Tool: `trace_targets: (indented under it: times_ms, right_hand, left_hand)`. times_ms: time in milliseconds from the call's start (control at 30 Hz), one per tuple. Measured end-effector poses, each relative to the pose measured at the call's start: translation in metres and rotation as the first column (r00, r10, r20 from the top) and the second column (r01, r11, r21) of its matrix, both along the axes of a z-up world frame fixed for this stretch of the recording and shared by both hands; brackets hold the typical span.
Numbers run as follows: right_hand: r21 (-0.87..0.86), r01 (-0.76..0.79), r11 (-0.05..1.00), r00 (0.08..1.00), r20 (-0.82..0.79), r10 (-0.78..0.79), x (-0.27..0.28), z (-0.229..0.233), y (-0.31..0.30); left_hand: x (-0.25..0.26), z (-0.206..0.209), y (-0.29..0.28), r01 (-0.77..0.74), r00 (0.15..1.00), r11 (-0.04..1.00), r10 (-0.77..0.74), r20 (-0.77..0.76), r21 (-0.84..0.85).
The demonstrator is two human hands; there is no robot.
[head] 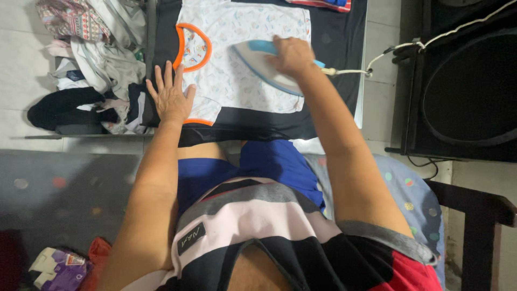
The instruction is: The person irons a blue pair of shorts and then a white patterned shirt on a black ironing board. They smooth the fabric, move the iron across the surface, and fold the items after ironing.
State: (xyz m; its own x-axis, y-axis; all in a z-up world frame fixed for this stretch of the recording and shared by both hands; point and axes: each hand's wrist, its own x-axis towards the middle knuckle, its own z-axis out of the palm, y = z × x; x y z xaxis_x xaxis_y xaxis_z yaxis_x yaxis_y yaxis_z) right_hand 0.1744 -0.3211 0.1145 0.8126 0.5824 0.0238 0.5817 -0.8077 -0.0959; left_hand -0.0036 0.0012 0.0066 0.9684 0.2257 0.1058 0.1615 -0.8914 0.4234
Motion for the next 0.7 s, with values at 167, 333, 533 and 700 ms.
trace_targets:
  times_ms: [167,333,533,700]
  right_hand:
    - [-0.048,0.145,0.988,0.989,-0.018,-0.146,-0.022,0.015,-0.055]
    - [-0.050,0.111,0.993,0.993,-0.030,-0.112,-0.039,0.027,-0.072]
    - [-0.096,0.044,0.994,0.991,-0.118,-0.056,-0.048,0.031,-0.046]
    - [-0.119,-0.025,0.993,0.992,-0.125,0.010,-0.047,0.031,-0.011]
  left_hand:
    - [0.002,0.003,0.001,-0.015,0.999,1.000,0.015,-0.035,-0.017]
    - [0.000,-0.001,0.003,-0.043,0.997,0.996,0.049,0.065,-0.080]
    - [-0.003,-0.009,0.006,-0.064,0.992,0.989,0.077,0.097,-0.131]
    - [0.001,-0.009,0.006,-0.066,0.990,0.989,0.081,0.117,-0.134]
